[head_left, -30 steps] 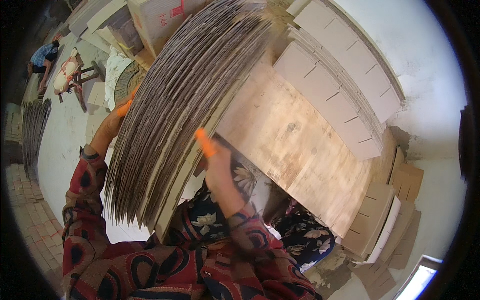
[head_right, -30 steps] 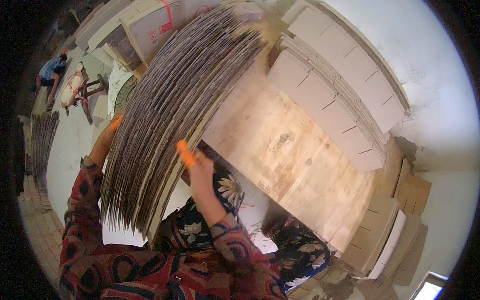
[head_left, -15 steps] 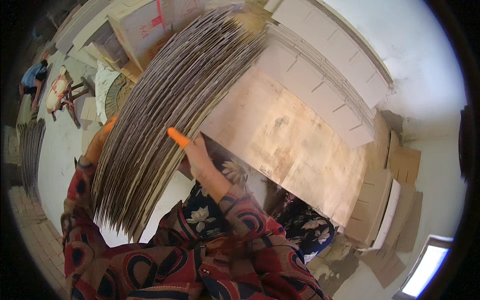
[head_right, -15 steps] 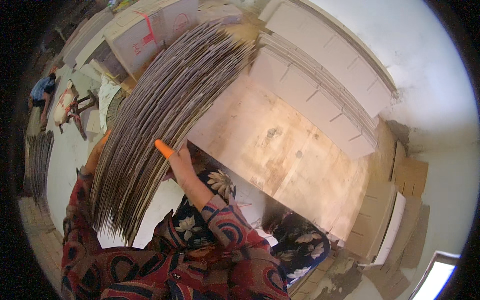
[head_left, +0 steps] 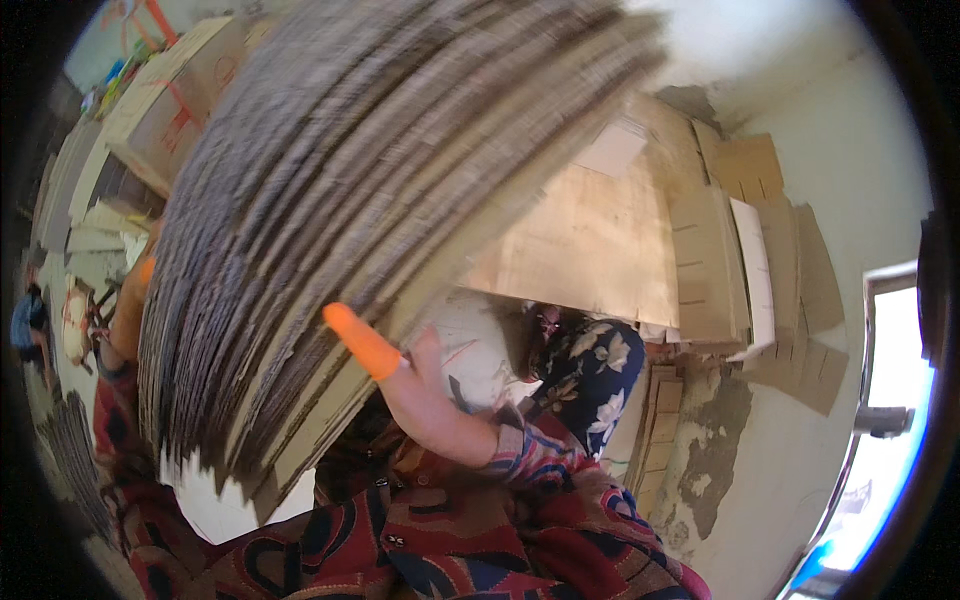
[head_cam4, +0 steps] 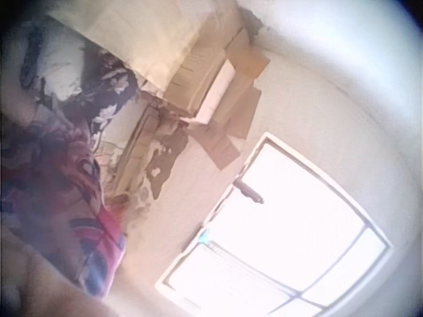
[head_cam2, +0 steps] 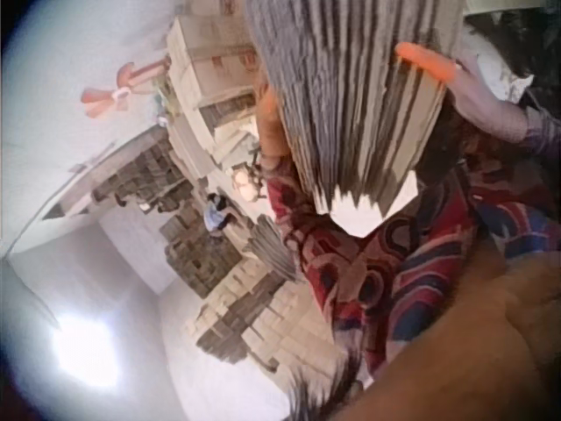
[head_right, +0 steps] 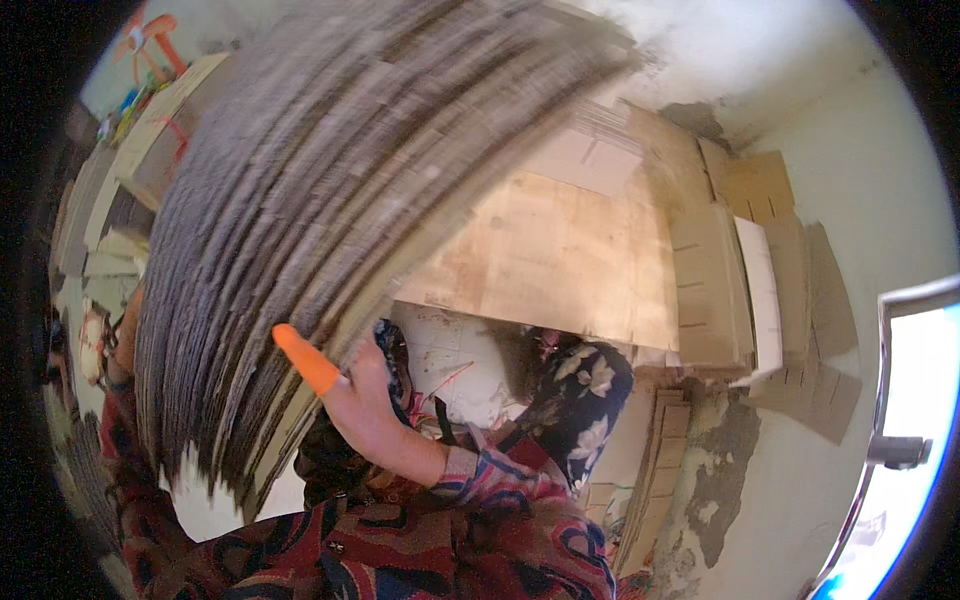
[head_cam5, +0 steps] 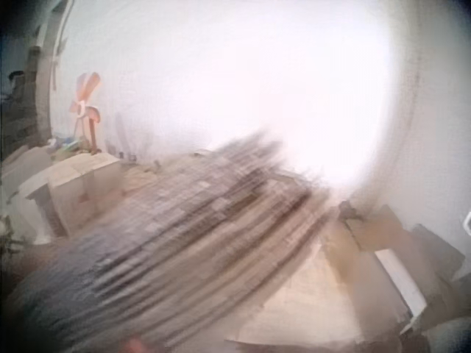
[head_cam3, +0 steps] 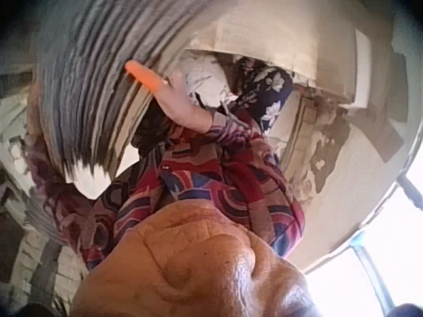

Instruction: The person is sitting on the floor assembling a cardboard structure. They repeatedly fold and interlock pre-cut cardboard pieces to form a grid-like box or tray, handling the pieces one at a time.

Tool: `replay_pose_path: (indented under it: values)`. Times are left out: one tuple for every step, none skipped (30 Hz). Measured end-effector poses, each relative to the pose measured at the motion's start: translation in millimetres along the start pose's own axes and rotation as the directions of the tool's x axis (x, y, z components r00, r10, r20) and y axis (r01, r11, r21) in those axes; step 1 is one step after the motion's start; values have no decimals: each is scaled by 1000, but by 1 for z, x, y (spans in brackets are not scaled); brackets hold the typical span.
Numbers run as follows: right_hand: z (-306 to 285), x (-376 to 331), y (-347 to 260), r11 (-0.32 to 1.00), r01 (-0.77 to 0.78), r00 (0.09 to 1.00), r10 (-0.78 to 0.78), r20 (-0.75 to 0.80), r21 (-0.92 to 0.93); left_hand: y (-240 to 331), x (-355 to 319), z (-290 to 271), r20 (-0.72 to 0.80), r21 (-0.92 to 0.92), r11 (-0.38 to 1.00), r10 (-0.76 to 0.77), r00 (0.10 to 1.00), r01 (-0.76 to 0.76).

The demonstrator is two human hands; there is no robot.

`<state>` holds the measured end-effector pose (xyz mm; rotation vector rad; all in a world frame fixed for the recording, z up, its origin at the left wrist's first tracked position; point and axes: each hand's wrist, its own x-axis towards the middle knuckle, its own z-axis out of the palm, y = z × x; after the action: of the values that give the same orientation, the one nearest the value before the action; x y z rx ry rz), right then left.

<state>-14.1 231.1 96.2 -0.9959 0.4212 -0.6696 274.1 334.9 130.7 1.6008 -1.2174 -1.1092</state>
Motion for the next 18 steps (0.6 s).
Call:
replay_pose_path:
  values:
    - [-8,-8,-4,991,133,991,-133,-31,-2,31,17,8,71,30,1000,-9,997,7]
    - [-20,-14,0,973,198,968,-213,-132,-117,21,55,18,192,-27,999,36,981,-31]
    - [-32,-20,4,940,239,929,-294,-223,-241,11,93,34,302,-88,995,74,950,-49]
    - [-34,-23,2,915,276,897,-355,-263,-295,22,110,37,358,-96,995,60,932,-27]
    - [-47,-21,4,886,271,869,-393,-301,-376,24,133,47,419,-112,994,63,906,-18]
    - [-61,-21,15,932,215,865,-320,-386,-292,25,158,57,472,-128,992,65,879,-5]
    - [-80,-22,26,963,157,842,-247,-480,-220,16,186,74,534,-169,986,83,842,10]
    - [-86,-18,28,988,120,815,-154,-559,-97,11,206,84,567,-182,983,75,820,36]
    - [-92,-14,28,995,91,783,-53,-619,31,4,223,94,599,-195,978,64,799,68]
    - [-100,-9,29,994,71,762,3,-648,88,-4,241,108,610,-205,977,78,788,62]
    - [-109,-7,30,988,58,730,57,-681,145,-13,261,119,663,-188,980,76,744,68]
    - [-117,-4,31,978,49,695,111,-710,202,-17,280,129,691,-135,990,70,720,33]
    - [-124,8,35,957,55,647,183,-740,284,-19,295,133,705,-69,998,49,708,-1]
    - [-129,19,39,929,62,594,259,-762,364,-21,309,135,718,-7,999,28,695,-33]
    - [-135,28,41,895,74,541,335,-771,441,-20,327,133,756,140,987,-58,652,-75]
    - [-139,32,44,922,62,602,272,-751,383,-25,341,132,735,244,961,-93,672,-133]
    - [-143,36,44,944,58,659,208,-723,325,-27,356,134,712,346,918,-123,691,-193]
    - [-147,38,45,963,58,715,145,-684,264,-30,367,135,686,443,862,-148,712,-248]
